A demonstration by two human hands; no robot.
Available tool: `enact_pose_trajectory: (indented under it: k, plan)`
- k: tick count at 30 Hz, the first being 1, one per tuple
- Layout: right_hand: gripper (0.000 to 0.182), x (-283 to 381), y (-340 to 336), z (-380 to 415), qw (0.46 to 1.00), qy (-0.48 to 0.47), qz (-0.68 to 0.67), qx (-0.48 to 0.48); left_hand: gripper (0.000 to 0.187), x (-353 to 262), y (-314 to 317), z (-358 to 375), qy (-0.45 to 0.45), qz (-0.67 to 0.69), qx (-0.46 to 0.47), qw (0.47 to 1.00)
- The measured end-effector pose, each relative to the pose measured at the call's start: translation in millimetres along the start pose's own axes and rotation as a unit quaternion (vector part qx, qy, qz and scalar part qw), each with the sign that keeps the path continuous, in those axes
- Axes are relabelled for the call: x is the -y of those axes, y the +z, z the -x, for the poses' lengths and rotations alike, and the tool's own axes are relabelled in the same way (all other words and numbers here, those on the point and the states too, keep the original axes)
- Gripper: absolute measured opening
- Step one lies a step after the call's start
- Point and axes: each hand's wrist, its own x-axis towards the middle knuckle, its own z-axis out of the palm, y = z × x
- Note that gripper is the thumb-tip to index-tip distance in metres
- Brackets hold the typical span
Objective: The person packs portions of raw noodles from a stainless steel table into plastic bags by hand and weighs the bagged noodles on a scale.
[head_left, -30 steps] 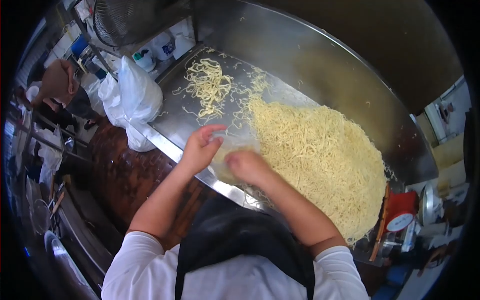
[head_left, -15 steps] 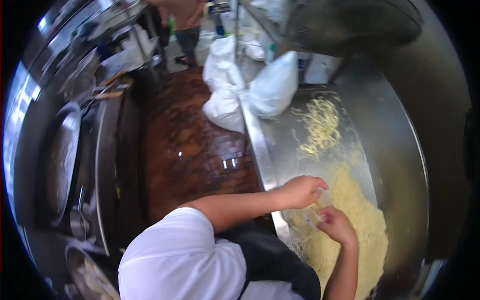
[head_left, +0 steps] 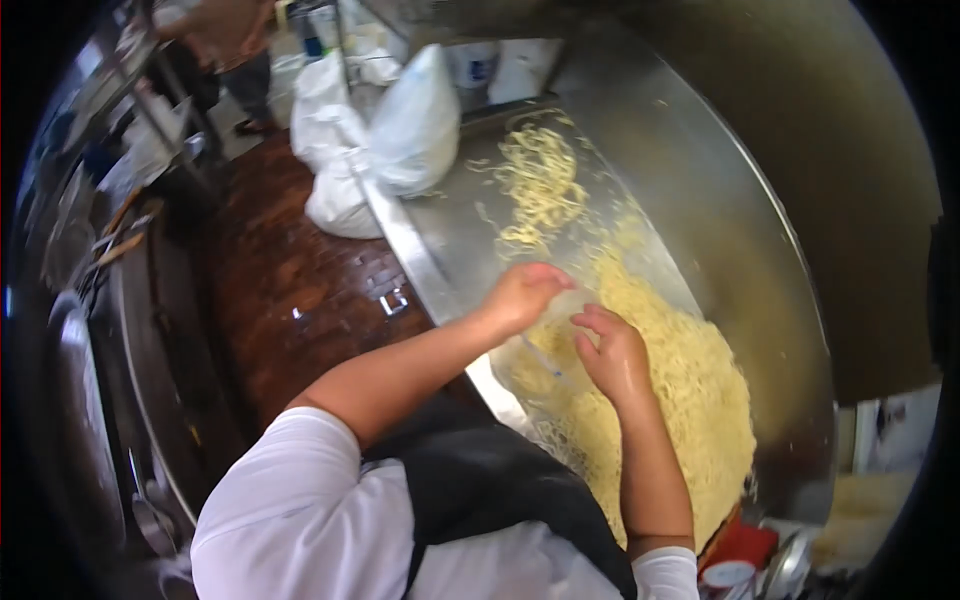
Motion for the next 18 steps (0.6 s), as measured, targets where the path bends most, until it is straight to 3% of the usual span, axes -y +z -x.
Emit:
enact_pose_trajectory:
  k: [3, 5, 6, 7, 8, 9, 10, 11, 13, 16, 18]
  plan:
    - [0.041, 12, -36, -2, 0.933, 0.27, -0.238, 0.002, 0.018, -16, 8, -3, -0.046, 0.021, 0.036, 0.998]
    - [0.05, 10, -43, 5, 0.963, 0.228, -0.123, -0.07, 0.017, -24, 21, -4, -0.048, 0.047, 0.066, 0.996]
    - [0.055, 8, -46, 10, 0.971, 0.208, -0.061, -0.104, 0.016, -20, 28, -6, 0.002, 0.034, 0.08, 0.996]
    - [0.068, -4, -32, 24, 0.973, 0.215, -0.029, -0.074, 0.016, -13, 36, -8, 0.051, 0.023, 0.095, 0.994]
    - [0.068, -19, -10, 43, 0.96, 0.274, -0.06, -0.028, 0.015, -7, 43, -7, 0.099, 0.015, 0.112, 0.989]
    - [0.067, -32, 14, 65, 0.938, 0.332, -0.095, 0.016, 0.015, -9, 48, -2, 0.074, 0.039, 0.137, 0.987]
    - [0.066, -34, 27, 85, 0.911, 0.386, -0.134, 0.059, 0.014, -19, 50, 5, 0.047, 0.06, 0.161, 0.984]
    - [0.063, -25, 28, 99, 0.843, 0.468, -0.264, 0.035, 0.014, -28, 51, 9, 0.02, 0.081, 0.181, 0.98]
    - [0.057, -6, 29, 122, 0.646, 0.574, -0.503, -0.019, 0.015, -41, 56, 17, 0.018, 0.084, 0.226, 0.97]
    - [0.036, 25, 1, 142, 0.556, 0.569, -0.585, -0.16, 0.013, -46, 64, 30, 0.002, 0.107, 0.255, 0.961]
    - [0.021, 35, -24, 158, 0.553, 0.524, -0.599, -0.246, 0.012, -51, 69, 35, -0.014, 0.133, 0.266, 0.955]
